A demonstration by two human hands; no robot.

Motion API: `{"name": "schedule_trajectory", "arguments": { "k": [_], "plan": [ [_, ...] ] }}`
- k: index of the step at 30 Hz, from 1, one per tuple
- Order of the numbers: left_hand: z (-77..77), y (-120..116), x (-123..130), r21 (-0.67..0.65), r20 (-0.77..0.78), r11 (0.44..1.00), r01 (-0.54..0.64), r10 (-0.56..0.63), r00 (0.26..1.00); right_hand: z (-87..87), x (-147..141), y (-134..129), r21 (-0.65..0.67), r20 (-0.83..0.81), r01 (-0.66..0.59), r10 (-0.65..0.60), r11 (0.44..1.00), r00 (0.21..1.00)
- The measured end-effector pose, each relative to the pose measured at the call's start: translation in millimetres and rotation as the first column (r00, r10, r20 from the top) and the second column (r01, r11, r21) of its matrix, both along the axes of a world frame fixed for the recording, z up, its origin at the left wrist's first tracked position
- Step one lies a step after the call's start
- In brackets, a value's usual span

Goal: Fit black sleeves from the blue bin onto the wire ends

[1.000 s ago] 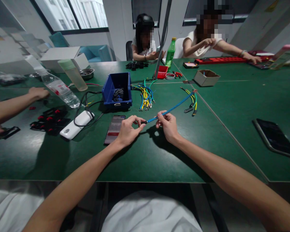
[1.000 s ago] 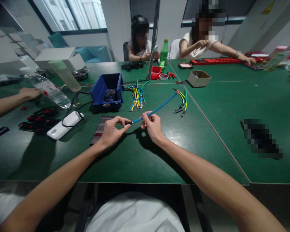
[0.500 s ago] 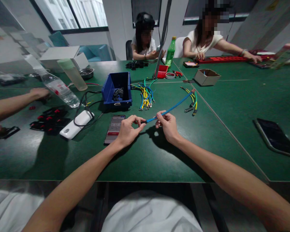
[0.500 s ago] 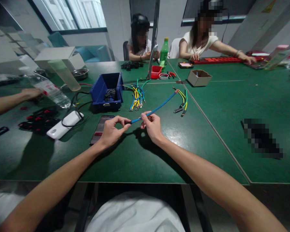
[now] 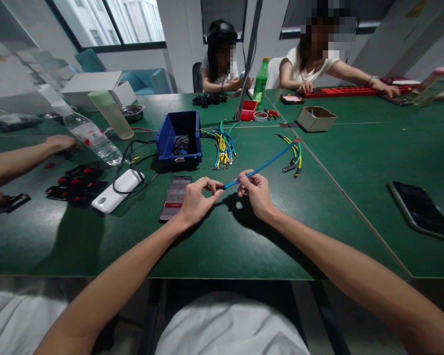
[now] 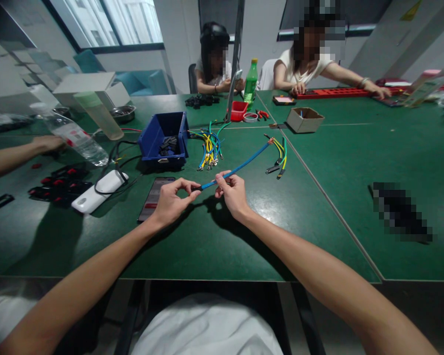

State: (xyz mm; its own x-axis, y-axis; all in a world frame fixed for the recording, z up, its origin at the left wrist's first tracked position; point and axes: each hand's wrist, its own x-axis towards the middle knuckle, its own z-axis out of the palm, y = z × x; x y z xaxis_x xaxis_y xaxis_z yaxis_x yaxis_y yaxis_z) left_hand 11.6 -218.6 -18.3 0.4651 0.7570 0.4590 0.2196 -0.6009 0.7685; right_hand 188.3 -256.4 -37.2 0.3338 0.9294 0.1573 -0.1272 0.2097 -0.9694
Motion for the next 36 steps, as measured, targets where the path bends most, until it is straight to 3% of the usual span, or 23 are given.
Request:
{"name": "schedule_trajectory", "arguments": {
  "k": [12,22,36],
  "plan": [
    [1.7,-0.7,-1.1,0.059,-0.053,0.998,-0.008,0.011,0.999,-0.7,0.5,1.0,-0.021,-0.049,0.015,-0.016,1.000,0.999],
    [-3.5,4.9,-1.6,0.087,-0.194,0.993,-0.076,0.091,0.977,-7.1,3.5,5.0,-0.017,-0.170,0.034,-0.036,0.999,0.985],
    [-4.3,5.6,-3.5,0.022,-0.133,0.997,-0.076,0.079,0.988,-5.8,3.9,4.8,-0.020,-0.157,0.021,-0.024,1.000,0.987]
  ]
}}
